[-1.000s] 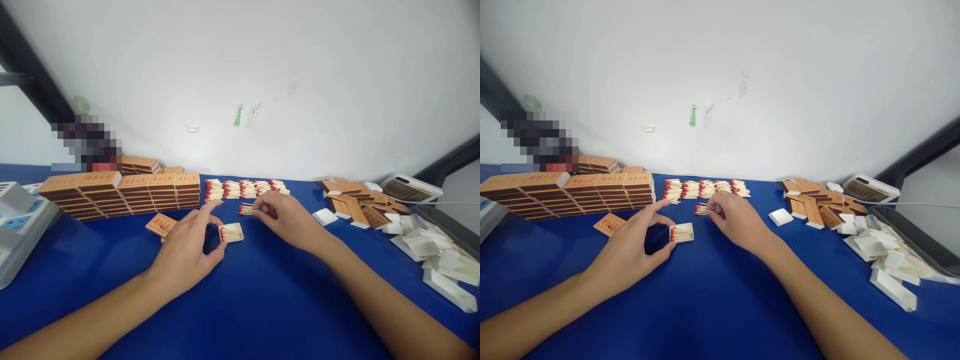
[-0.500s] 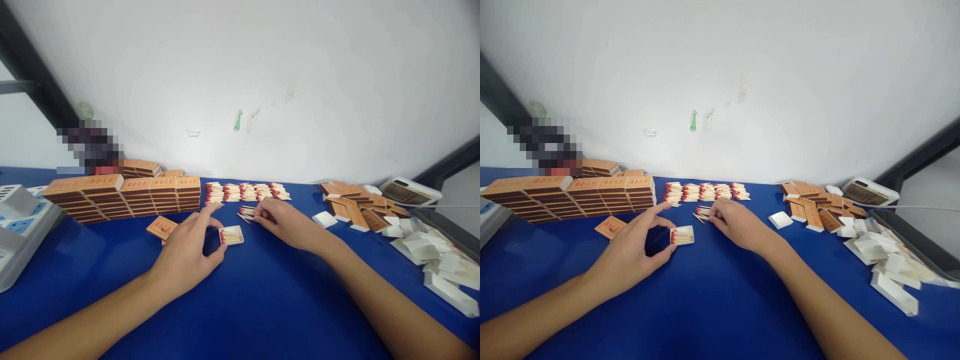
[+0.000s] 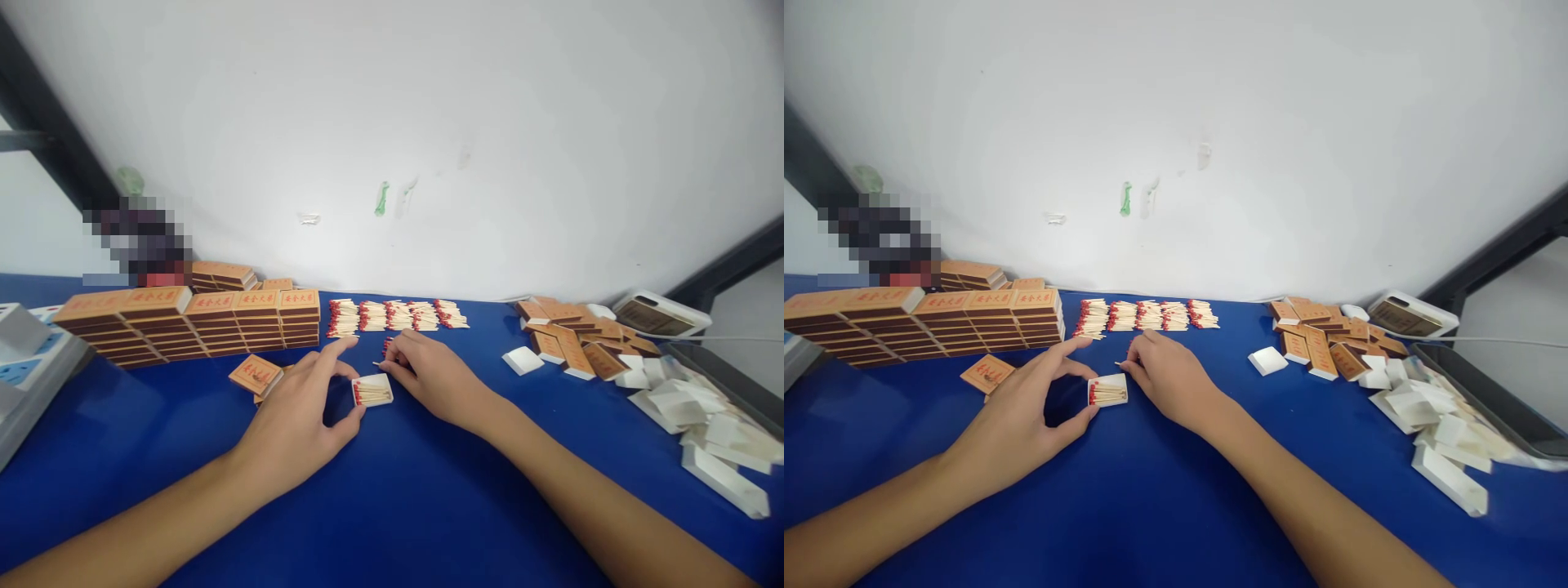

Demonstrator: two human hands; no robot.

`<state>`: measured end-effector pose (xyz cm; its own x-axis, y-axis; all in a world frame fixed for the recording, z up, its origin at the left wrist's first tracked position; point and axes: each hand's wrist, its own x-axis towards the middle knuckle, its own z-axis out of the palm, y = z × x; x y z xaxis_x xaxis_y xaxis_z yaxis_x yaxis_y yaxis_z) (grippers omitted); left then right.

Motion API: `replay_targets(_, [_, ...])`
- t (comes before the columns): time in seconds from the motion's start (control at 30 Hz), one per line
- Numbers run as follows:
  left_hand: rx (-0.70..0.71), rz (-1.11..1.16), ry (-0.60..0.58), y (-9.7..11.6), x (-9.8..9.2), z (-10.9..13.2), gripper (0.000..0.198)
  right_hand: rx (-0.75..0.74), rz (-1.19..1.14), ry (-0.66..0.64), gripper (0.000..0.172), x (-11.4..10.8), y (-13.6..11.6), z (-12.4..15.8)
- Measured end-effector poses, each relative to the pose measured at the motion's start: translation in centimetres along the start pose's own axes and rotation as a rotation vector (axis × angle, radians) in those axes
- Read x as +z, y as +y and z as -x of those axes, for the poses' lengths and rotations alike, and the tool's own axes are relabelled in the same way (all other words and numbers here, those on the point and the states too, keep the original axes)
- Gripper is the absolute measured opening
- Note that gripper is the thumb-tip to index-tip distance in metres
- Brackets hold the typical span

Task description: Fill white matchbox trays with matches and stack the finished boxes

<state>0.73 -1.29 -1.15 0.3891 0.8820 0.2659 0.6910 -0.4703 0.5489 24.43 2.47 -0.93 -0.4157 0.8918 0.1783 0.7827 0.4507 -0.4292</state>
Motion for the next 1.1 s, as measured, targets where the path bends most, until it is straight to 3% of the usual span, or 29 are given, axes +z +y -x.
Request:
replay_targets(0.17, [-0.007, -0.001, 0.001, 0.0, 0.0, -0.1, 0.072, -0.006, -0.093, 0.084, 0.014, -1.4, 0.0, 0.7])
replay_targets(0.33, [-0.013, 0.006, -0.007, 0.1, -0.1, -0.1, 0.072, 0.011, -0.162, 0.036, 0.011, -1.8, -0.6, 1.0])
replay_targets(0.5, [-0.005, 0.02, -0.005, 0.1, -0.1, -0.2, 0.072, -0.098, -0.166, 0.046, 0.033, -1.4, -0.6, 1.1])
replay_targets(0.67, [-0.009, 0.038, 0.032, 0.1, -0.1, -0.3, 0.07, 0.077, -0.445, 0.132, 0.019, -1.6, -1.2, 0.9])
replay_targets(0.8, [-0.018, 0.063, 0.073, 0.1, -0.3, -0.4, 0.067, 0.158, -0.656, 0.127, 0.021, -1.1, -1.7, 0.7])
replay_targets(0.97, [-0.01, 0.097, 0.09, 0.3, -0.4, -0.3, 0.066, 0.13, -0.555, 0.149, 0.014, 0.6, -1.7, 0.7])
replay_targets(1.1, [-0.008, 0.076, 0.083, 0.3, -0.4, -0.3, 0.066, 0.106, -0.475, 0.139, 0.015, 0.2, -1.0, 0.6])
